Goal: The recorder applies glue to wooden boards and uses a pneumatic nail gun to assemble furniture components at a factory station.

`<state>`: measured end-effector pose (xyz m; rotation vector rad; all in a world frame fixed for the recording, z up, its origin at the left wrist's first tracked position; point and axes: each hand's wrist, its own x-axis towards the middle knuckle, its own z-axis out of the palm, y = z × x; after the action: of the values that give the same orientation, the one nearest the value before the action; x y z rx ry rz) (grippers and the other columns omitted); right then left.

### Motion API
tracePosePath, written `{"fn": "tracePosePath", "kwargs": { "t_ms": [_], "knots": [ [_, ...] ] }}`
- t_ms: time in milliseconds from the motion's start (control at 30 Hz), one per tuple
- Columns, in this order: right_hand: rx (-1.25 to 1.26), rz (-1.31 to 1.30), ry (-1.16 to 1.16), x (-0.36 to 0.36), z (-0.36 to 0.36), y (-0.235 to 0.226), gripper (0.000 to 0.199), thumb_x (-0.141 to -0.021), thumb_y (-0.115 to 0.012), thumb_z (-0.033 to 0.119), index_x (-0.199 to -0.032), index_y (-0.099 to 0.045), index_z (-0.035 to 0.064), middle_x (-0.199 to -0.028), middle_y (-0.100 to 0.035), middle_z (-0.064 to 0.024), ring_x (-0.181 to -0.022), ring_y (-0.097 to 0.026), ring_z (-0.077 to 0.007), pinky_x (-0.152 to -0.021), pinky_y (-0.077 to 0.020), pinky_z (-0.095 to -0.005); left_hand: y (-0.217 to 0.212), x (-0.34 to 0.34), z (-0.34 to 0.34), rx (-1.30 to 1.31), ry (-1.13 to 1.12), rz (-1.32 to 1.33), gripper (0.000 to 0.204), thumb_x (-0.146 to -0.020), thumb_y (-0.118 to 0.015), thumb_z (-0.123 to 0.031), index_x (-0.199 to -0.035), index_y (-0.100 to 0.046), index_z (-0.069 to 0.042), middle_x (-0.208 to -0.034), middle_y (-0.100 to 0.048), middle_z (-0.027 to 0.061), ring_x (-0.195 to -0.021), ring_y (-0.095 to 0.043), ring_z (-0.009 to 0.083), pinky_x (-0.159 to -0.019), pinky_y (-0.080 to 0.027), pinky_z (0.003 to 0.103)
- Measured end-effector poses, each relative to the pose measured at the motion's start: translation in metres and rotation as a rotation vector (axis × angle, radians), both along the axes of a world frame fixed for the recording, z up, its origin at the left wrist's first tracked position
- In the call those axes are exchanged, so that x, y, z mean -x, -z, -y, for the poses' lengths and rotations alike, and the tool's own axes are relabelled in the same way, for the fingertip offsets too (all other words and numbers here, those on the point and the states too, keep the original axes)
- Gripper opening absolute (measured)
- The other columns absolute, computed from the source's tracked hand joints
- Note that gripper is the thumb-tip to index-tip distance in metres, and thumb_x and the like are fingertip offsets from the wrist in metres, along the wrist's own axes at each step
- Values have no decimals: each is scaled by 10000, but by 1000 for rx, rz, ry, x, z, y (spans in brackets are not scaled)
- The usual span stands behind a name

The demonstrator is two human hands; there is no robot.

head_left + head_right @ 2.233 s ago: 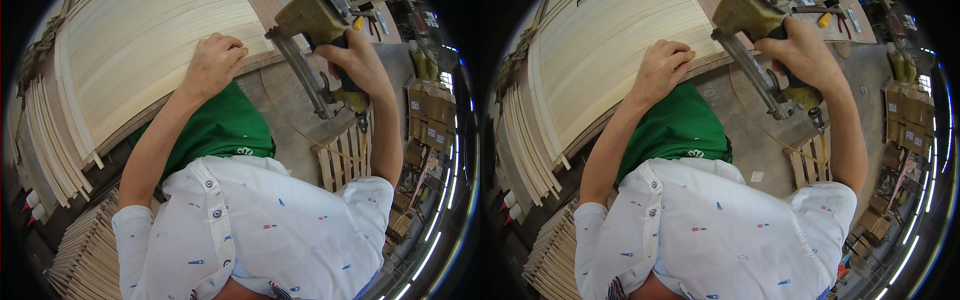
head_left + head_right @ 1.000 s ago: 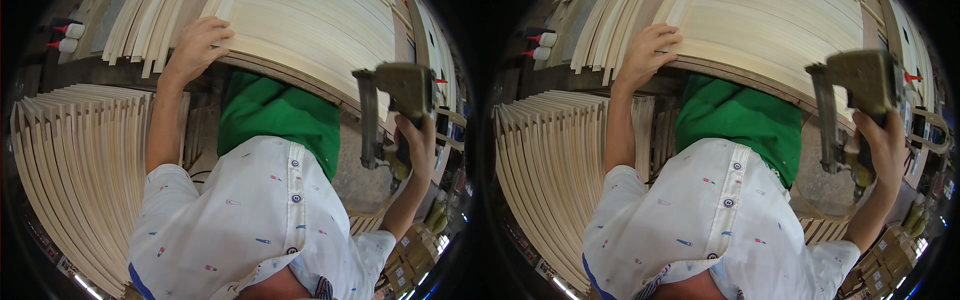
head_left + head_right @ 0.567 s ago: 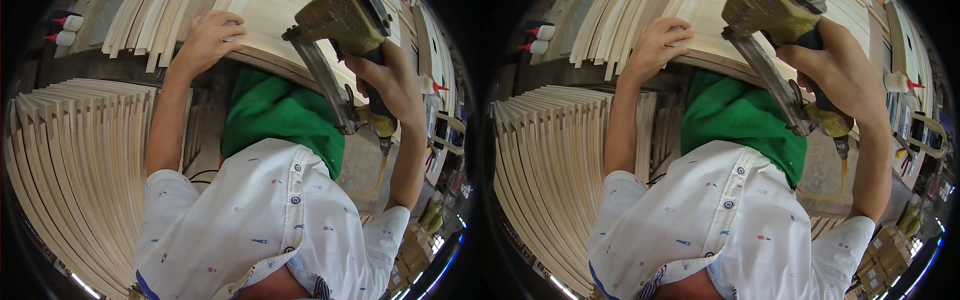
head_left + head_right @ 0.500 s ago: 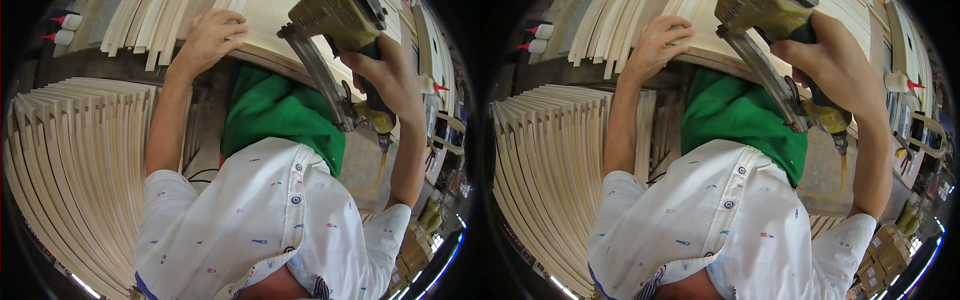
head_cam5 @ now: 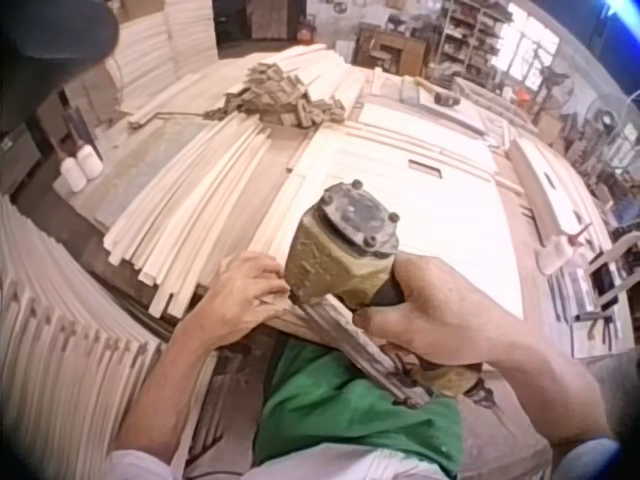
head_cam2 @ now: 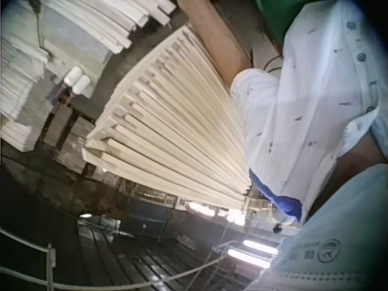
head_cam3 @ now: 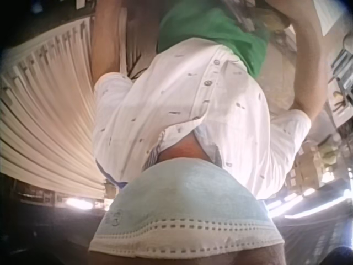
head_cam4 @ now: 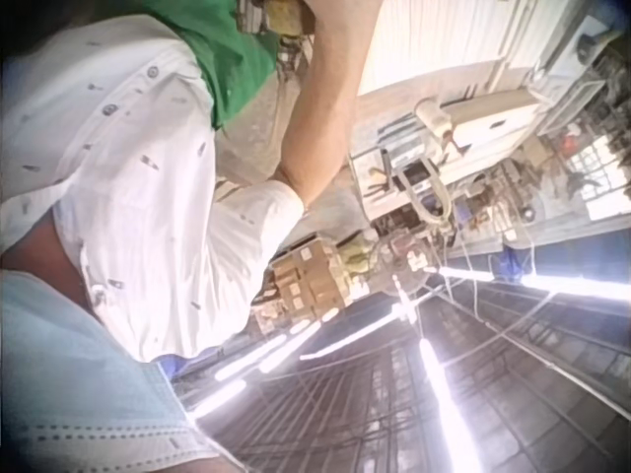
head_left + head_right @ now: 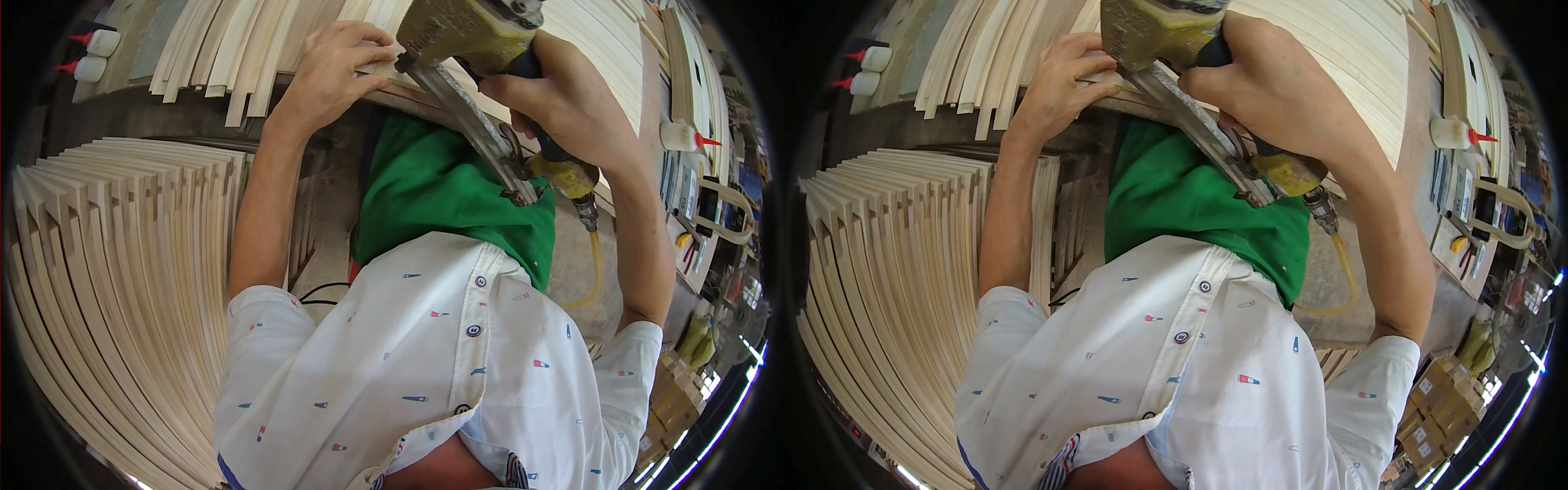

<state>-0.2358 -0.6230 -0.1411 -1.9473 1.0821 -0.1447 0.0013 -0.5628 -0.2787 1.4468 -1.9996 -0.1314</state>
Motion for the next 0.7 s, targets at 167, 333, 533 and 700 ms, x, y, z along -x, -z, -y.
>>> {"fn": "tracePosePath", "kwargs": {
  "t_ms": [167, 333, 533, 700],
  "knots": [
    [35, 14, -34, 6, 6, 7, 263, -824, -639, 202, -860, -556, -44, -603, -548, -44, -494, -513, -95, -477, -401, -256, -4, 8, 7, 49, 39, 6, 248, -686, -743, -150, -907, -706, -45, -1037, -645, 46, -1036, -571, 242, -899, -427, 384],
    [142, -86, -5, 14, 2, 3, 261, -831, -637, 204, -889, -572, -42, -634, -560, -53, -537, -530, -88, -494, -404, -261, 1, -5, 6, -61, 63, -47, 287, -690, -739, -100, -963, -694, -22, -1106, -622, 73, -1114, -526, 265, -957, -406, 384],
    [41, -67, 106, 76, -7, -10, 242, -811, -621, 174, -902, -569, -44, -625, -562, -50, -520, -528, -97, -495, -420, -265, -6, 0, 5, -105, 34, -5, 302, -708, -727, -84, -1001, -687, -23, -1132, -620, 60, -1164, -507, 260, -989, -400, 380],
    [61, -158, 179, 114, -8, -12, 224, -816, -658, 157, -889, -576, -38, -630, -565, -33, -512, -529, -90, -485, -407, -251, -6, 6, 1, -166, -13, 9, 320, -720, -722, -62, -1036, -684, -29, -1157, -606, 69, -1206, -485, 260, -1016, -391, 375]
  ]
}}
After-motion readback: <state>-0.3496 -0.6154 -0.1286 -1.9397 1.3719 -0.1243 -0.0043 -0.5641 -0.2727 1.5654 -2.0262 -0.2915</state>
